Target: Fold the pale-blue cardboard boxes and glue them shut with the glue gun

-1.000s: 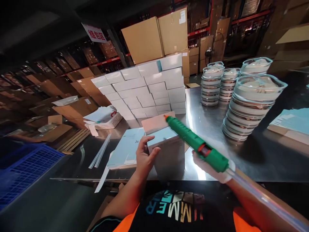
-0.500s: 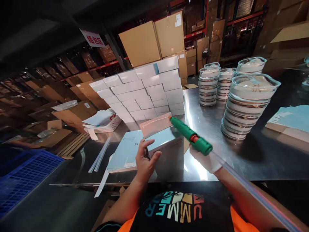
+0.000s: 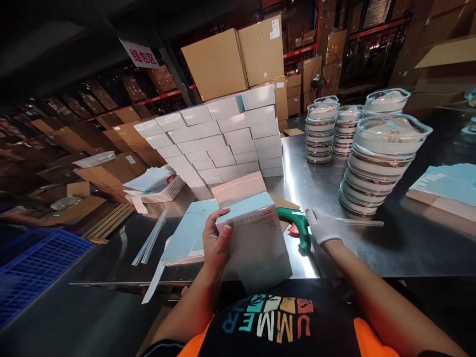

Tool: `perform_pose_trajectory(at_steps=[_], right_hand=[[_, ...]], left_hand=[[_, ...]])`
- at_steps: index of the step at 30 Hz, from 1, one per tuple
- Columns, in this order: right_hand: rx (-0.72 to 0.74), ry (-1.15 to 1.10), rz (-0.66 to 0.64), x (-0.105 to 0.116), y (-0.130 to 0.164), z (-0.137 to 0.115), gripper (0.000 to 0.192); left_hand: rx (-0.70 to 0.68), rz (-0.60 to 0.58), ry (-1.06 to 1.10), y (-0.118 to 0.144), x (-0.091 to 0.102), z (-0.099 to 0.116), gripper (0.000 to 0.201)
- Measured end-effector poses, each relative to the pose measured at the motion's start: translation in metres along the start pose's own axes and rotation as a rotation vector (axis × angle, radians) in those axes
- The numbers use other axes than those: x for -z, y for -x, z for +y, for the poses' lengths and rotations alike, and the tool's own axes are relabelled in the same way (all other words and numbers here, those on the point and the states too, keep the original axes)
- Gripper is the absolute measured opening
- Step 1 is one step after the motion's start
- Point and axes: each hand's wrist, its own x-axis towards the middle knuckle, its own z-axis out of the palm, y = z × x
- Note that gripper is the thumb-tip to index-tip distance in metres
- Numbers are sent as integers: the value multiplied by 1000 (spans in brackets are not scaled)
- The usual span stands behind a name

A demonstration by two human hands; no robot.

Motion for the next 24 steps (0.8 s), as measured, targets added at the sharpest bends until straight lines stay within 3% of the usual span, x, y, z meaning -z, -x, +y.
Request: perform_pose_trajectory(at_steps=[2, 4, 6, 8, 12, 14, 17, 19, 22, 24], right_hand=[[64, -114, -20, -7, 6, -28, 59], [122, -248, -171, -21, 15, -61, 71], [124, -255, -309, -34, 22, -87, 65], [140, -202, -362, -40, 27, -99, 58], [351, -103, -405, -30, 29, -85, 72], [449, -53, -418, -23, 31, -74, 60], [614, -38, -444, -20, 36, -68, 31], [814, -17, -432, -24, 39, -71, 24], [1134, 93, -337, -36, 42, -77, 21], [1265, 223, -302, -43, 44, -82, 31]], left_hand=[[-50, -28, -3, -1, -5, 1, 65], [-102, -65, -6, 0, -11, 2, 64], [-134, -91, -16, 1, -16, 0, 61], [-163, -102, -36, 2, -17, -5, 58], [-263, -72, 8, 2, -15, -14, 54], [-334, -84, 42, 0, -10, -17, 53], [-474, -231, -66, -7, 4, -14, 31], [-559, -327, -157, -16, 17, -6, 17], [-619, -462, -330, -32, 30, 20, 16], [-627, -619, -557, -40, 28, 45, 27]])
